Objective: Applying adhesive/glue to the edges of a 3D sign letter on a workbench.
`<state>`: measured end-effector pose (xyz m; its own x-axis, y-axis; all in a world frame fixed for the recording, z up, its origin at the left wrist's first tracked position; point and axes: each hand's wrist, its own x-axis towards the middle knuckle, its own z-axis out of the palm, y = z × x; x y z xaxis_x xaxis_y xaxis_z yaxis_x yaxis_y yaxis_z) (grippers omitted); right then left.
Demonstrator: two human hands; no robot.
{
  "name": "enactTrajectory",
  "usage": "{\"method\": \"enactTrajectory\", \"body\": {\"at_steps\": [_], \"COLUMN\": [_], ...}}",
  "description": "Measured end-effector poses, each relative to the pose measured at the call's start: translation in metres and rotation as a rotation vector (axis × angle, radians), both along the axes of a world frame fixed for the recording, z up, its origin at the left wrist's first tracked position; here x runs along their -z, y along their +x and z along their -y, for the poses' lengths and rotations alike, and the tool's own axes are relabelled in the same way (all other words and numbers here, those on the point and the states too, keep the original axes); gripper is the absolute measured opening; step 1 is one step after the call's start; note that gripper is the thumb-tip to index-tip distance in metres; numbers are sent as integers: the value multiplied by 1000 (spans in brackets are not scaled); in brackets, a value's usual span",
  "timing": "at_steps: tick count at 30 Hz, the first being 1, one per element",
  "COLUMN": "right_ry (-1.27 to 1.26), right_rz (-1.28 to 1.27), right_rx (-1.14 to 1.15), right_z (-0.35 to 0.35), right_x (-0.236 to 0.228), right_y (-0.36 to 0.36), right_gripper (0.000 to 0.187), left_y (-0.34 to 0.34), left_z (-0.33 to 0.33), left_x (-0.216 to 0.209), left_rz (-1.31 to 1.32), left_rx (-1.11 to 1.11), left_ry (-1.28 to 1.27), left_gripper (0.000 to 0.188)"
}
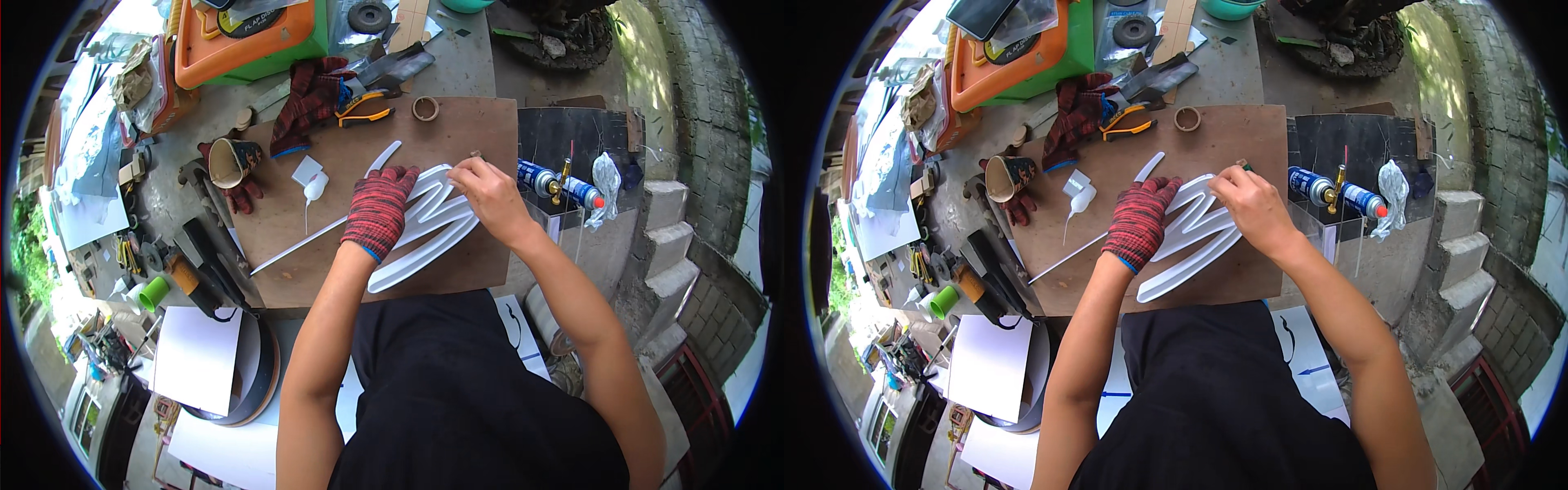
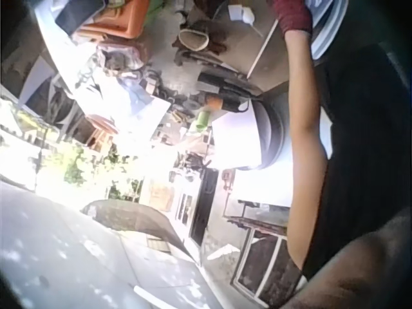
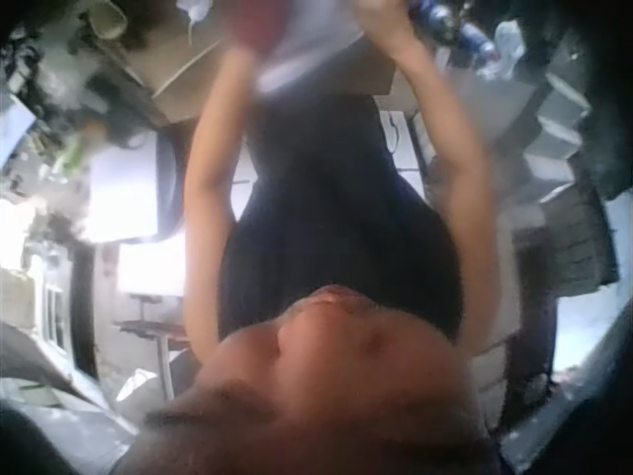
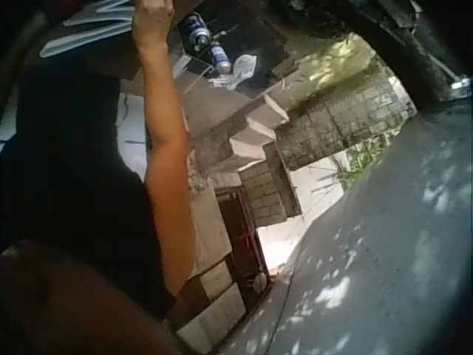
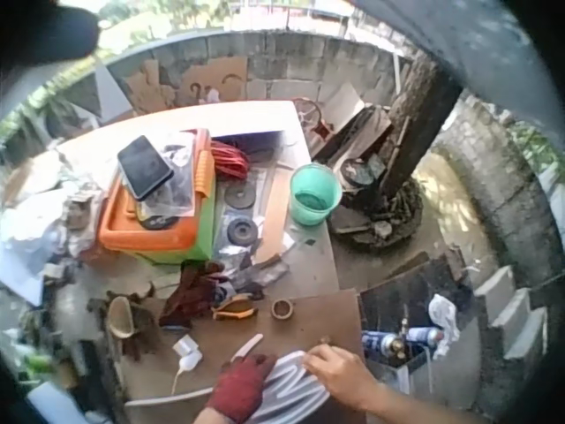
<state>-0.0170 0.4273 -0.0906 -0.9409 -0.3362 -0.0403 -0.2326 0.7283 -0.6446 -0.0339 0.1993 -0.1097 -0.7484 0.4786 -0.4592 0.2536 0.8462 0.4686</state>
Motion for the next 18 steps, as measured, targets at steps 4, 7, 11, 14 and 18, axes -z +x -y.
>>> {"method": "enactTrajectory", "body": {"at_steps": [4,7,11,14,18], "right_ry": [-1,13,23,22,15], "right_rz": [7,4,-1,8,-1], "right_rx": [18,24,31,42,42], "right_z": [2,2,4,5,5], "right_x": [-3,-3,-6,-5,-5], "right_y": [1,2,0,1,0], "right_gripper": [12,12,14,13,12], "left_y": [4,8,18,20,23], "left_z": [0,-3,-2,-2,-2], "left_x": [4,4,13,16,21], "left_rz": [32,12,-54,-33,-8], "left_rx": [7,-21,-40,-36,-14], "left_ry": [3,42,72,60,44], "left_gripper": [59,55,54,55,56]}}
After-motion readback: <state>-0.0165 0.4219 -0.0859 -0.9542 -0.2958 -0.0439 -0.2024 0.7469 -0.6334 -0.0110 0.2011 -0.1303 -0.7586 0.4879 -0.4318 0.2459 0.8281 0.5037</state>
